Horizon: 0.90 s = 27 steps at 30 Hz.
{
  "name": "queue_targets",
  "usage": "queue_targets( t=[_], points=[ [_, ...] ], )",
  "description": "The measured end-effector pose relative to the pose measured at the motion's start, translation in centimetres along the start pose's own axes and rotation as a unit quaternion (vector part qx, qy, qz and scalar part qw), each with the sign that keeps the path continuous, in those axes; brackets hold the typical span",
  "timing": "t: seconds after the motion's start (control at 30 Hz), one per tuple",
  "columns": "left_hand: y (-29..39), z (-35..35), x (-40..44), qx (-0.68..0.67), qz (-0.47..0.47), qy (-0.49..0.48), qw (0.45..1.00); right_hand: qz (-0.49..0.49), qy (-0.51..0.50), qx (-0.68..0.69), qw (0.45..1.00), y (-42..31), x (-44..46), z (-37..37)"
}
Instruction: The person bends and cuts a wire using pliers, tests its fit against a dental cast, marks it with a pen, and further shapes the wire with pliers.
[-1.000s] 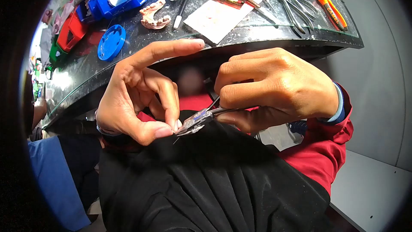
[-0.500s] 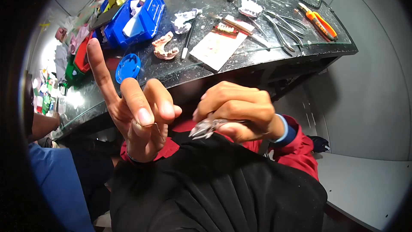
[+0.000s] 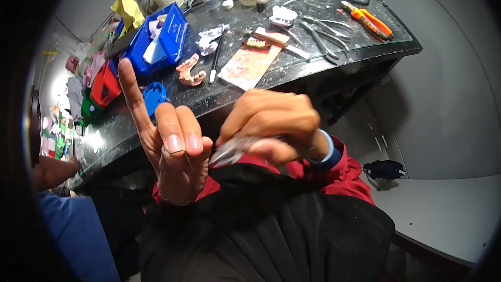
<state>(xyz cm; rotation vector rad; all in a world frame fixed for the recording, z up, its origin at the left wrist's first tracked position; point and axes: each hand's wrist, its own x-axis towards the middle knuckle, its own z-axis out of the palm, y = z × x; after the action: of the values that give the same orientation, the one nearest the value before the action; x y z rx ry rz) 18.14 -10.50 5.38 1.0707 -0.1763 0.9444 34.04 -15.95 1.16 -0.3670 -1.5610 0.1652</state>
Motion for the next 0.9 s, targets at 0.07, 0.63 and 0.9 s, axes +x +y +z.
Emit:
queue_targets(
  t=[0.07,0.63,0.9],
  points=[
    [0.0,-0.3,0.1,0.002,0.006,0.012,1.0,0.031,0.076,-0.114,0.99,-1.4,-0.2,-3.2],
    [0.4,-1.1,0.5,0.02,0.0,0.04,0.999,0.257,0.09,-0.822,0.5,1.0,-2.4,-23.8],
    [0.7,-2.2,0.6,-0.011,-0.003,0.0,1.0,0.299,-0.059,-0.709,0.636,0.3,-3.8,-29.6]
  ],
)
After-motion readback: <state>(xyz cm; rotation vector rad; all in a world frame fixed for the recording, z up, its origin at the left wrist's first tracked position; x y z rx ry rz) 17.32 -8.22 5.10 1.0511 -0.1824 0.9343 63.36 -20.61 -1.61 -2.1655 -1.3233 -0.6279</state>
